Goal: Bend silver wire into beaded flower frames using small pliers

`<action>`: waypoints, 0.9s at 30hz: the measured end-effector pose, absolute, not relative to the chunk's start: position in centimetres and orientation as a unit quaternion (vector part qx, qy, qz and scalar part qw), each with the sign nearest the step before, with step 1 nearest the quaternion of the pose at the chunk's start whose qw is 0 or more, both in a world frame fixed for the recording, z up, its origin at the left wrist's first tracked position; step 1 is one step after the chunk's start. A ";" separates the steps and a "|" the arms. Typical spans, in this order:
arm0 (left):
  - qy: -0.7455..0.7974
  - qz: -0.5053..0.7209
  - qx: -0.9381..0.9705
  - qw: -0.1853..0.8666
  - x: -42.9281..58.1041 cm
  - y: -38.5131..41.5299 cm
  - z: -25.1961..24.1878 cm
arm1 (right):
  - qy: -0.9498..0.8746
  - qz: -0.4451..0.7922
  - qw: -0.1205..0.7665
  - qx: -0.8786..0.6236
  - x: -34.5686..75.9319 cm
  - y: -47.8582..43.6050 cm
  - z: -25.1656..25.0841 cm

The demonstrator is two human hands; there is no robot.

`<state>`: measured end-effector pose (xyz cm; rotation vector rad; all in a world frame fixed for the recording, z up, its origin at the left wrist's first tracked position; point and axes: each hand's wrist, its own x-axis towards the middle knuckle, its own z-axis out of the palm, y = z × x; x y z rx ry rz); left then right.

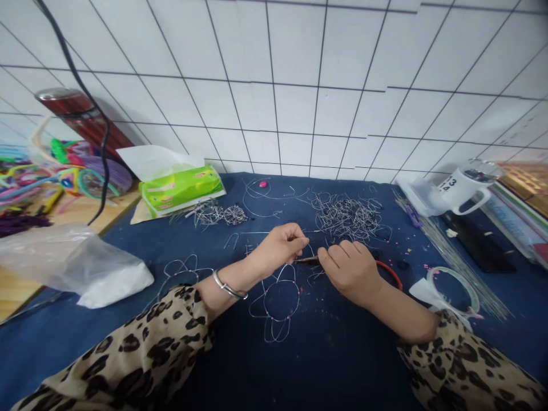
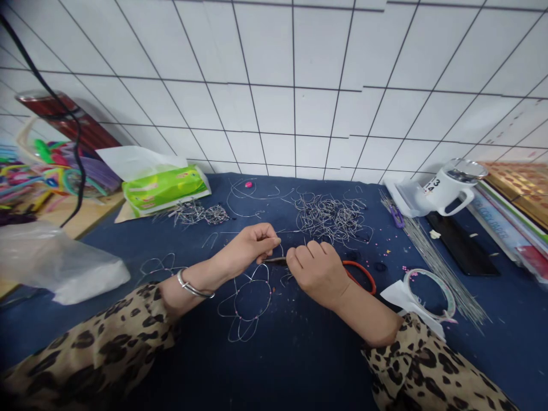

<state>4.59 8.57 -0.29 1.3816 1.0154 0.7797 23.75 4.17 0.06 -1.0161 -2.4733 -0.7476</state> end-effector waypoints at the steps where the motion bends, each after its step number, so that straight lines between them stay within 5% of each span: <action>1: 0.434 0.336 0.592 0.590 4.6 8.6 -0.3 | -0.876 -0.268 0.179 -0.360 23.8 4.2 0.1; 27: 0.426 0.332 0.573 0.617 4.6 8.8 -0.6 | -0.873 -0.294 0.168 -0.352 23.9 4.2 -0.1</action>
